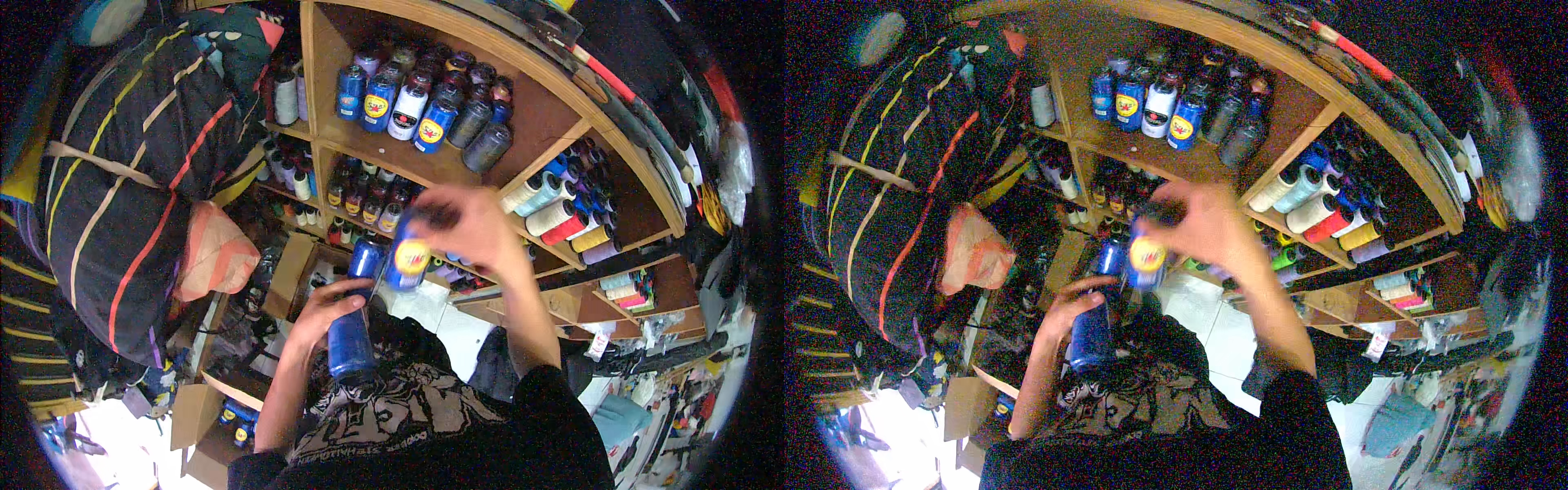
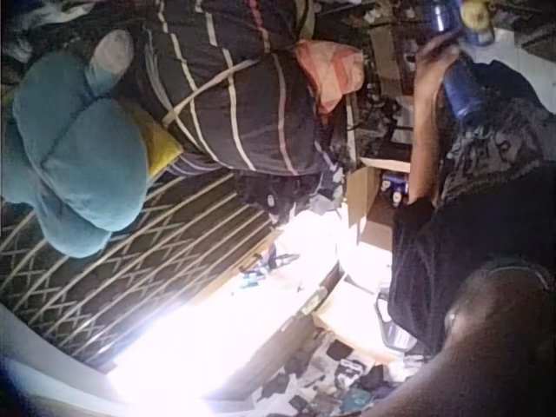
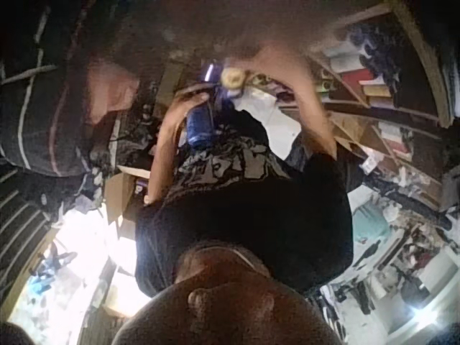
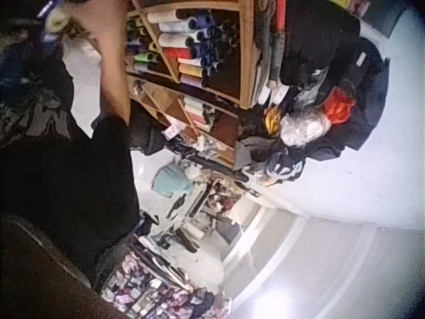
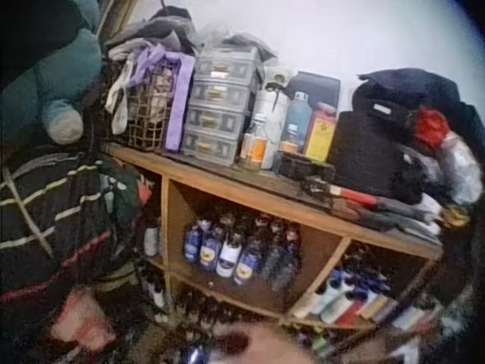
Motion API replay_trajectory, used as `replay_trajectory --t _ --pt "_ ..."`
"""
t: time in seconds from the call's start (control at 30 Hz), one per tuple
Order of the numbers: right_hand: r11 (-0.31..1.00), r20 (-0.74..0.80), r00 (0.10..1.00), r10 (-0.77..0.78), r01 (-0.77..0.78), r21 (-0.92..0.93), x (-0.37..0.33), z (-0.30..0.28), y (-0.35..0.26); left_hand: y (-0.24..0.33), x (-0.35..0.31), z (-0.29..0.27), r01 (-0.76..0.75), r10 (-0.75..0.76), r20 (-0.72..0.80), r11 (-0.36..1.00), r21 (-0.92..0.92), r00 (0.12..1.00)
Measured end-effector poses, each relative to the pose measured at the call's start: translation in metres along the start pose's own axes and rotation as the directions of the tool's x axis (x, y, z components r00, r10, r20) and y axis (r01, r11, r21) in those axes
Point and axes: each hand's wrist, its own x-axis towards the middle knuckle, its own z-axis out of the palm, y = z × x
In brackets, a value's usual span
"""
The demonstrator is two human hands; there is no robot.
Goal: The person organizes various spools of thread and spray cans by moving them from a cardboard box onto wooden shelves and arranging them.
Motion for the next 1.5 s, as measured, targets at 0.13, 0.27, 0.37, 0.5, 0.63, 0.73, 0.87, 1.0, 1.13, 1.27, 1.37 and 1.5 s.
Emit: replay_trajectory --t 0.13,0.27,0.37,0.5,0.63,0.73,0.87,1.0,1.13,1.27,1.37,1.5 --pt "0.925 -0.317 0.944 -0.087 -0.041 -0.378 0.030 -0.056 0.022 0.000 -0.004 0.003 0.004 -0.006 -0.015 0.994 -0.107 1.000" --pt "0.852 -0.319 0.944 -0.083 -0.099 -0.514 0.061 -0.069 0.037 -0.012 -0.008 -0.005 -0.016 0.012 -0.032 0.991 -0.131 0.999" --pt "0.830 -0.308 0.950 -0.057 -0.126 -0.543 0.080 -0.060 0.056 -0.020 -0.009 -0.011 -0.043 0.035 -0.071 0.993 -0.114 0.997" --pt "0.842 -0.307 0.952 -0.015 -0.153 -0.517 0.090 -0.053 0.064 -0.018 -0.015 -0.011 -0.022 0.004 -0.116 0.987 -0.157 0.993" --pt "0.836 -0.293 0.954 0.068 -0.215 -0.505 0.098 -0.053 0.072 -0.019 -0.021 -0.013 -0.051 0.035 -0.136 0.992 -0.119 0.990" --pt "0.775 -0.298 0.951 0.080 -0.247 -0.581 0.099 -0.053 0.076 -0.020 -0.023 -0.014 -0.071 0.052 -0.153 0.990 -0.120 0.987" --pt "0.730 -0.222 0.961 0.165 -0.271 -0.628 0.099 -0.056 0.071 -0.017 -0.025 -0.015 -0.078 0.053 -0.159 0.985 -0.152 0.986" --pt "0.717 -0.243 0.955 0.171 -0.290 -0.634 0.099 -0.053 0.067 -0.016 -0.028 -0.015 -0.095 0.064 -0.183 0.982 -0.165 0.981" --pt "0.733 -0.246 0.944 0.219 -0.326 -0.598 0.099 -0.052 0.067 -0.014 -0.027 -0.019 -0.100 0.073 -0.156 0.979 -0.175 0.985" --pt "0.723 -0.436 0.900 -0.034 -0.279 -0.632 0.086 -0.043 0.067 -0.004 -0.028 -0.015 -0.149 0.128 -0.109 0.965 -0.217 0.986" --pt "0.855 -0.416 0.896 -0.154 -0.090 -0.511 0.072 -0.019 0.035 -0.002 -0.033 -0.017 -0.141 0.121 -0.099 0.963 -0.230 0.988" --pt "0.971 0.057 0.970 -0.238 0.239 -0.004 0.037 0.033 -0.016 0.000 -0.034 -0.017 -0.150 0.133 -0.086 0.962 -0.228 0.987"
